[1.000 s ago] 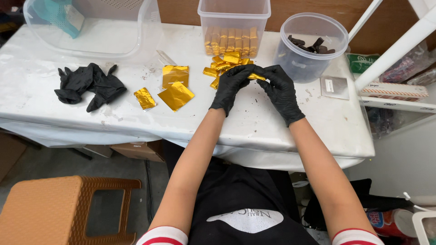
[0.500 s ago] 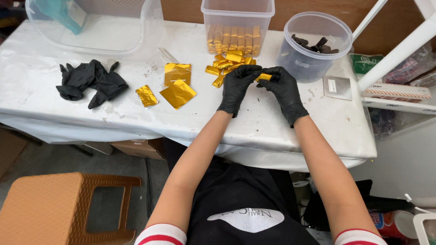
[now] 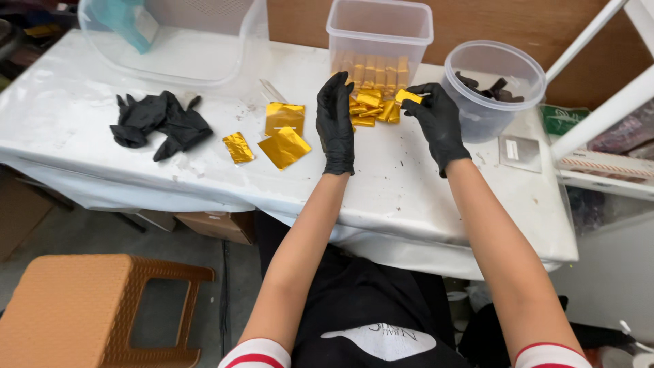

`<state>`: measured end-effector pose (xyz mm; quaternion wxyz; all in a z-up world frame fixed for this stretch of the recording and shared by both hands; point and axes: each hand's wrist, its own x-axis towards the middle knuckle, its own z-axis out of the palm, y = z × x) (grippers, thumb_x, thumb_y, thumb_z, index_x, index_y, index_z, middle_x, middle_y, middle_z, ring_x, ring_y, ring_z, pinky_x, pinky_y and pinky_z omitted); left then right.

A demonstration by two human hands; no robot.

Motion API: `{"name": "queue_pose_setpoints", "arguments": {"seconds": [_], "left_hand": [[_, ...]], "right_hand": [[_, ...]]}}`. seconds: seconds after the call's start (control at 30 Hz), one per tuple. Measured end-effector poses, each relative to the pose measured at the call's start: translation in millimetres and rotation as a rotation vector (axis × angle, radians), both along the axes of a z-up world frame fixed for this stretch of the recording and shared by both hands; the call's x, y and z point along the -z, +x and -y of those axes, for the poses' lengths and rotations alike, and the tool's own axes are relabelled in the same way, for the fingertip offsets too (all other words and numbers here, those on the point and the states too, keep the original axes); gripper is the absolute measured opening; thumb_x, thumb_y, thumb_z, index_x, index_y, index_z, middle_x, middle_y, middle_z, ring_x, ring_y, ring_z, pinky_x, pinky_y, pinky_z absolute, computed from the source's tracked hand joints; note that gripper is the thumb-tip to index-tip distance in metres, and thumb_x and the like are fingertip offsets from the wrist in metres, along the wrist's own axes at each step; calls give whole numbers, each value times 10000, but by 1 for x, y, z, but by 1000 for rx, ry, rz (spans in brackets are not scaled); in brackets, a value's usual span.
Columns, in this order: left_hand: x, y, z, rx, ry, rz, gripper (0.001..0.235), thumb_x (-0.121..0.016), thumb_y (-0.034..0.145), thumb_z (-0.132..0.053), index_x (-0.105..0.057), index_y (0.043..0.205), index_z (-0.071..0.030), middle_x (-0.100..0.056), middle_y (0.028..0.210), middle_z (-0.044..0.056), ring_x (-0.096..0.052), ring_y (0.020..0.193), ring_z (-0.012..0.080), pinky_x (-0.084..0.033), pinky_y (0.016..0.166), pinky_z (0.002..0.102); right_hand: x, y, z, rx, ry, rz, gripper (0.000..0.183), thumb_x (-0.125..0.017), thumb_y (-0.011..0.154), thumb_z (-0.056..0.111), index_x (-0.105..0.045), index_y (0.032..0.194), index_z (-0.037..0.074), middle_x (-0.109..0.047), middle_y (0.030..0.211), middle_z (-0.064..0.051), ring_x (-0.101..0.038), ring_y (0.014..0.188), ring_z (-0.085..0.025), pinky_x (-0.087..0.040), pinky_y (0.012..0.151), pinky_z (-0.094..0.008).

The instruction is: The person wraps individual chocolate bars by hand using precut gold foil sheets and places them into a plastic container.

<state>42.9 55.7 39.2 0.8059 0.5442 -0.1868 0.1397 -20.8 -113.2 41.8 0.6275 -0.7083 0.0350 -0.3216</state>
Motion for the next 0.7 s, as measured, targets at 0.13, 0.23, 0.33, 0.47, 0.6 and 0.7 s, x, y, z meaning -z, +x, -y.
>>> {"name": "queue_pose_setpoints", "arguments": {"seconds": [0.13,0.23,0.33,0.47,0.6,0.7], "left_hand": [[9,7,-14,97,-97,-78,230,-558,1004,-272,-612,1188,-146,-684,1171,77,-676,1043,219,-491,987,357],[24,9,-25,134,0,-132,208,-587,981,-257,-652,1146,-148,-704,1099,53,-695,950,163,-512,918,308],[43,12,-31,177,148,-235,194,-585,973,-261,-673,1120,-169,-721,991,26,-654,862,92,-502,848,243],[54,8,-28,302,168,-275,183,-644,943,-255,-692,1078,-140,-732,977,79,-713,844,149,-504,791,225],[53,-1,-31,341,107,-244,138,-640,955,-223,-697,1033,-124,-732,1009,82,-719,853,162,-497,819,228],[48,-1,-33,269,9,-194,123,-621,963,-153,-693,1041,-91,-727,1011,109,-714,860,177,-526,860,282]], "right_hand": [[-1,30,-5,233,-362,-251,265,-811,846,290,-667,1066,256,-646,776,35,-638,735,-97,-497,685,-224],[20,62,-1,390,-512,-335,244,-787,827,367,-670,1035,320,-670,819,16,-660,837,-179,-515,754,-319],[34,71,-9,451,-493,-325,254,-778,841,330,-667,1045,226,-686,879,-61,-667,898,-251,-526,795,-360],[50,79,-7,573,-744,-222,257,-802,829,324,-694,1007,174,-648,874,-77,-627,904,-303,-517,803,-423],[63,78,-13,583,-856,-134,277,-795,872,333,-704,1054,146,-603,1009,-120,-590,1015,-360,-487,875,-477],[83,89,-5,600,-840,-181,359,-771,909,388,-684,1159,146,-597,1178,-186,-514,1157,-445,-413,956,-569]]}}
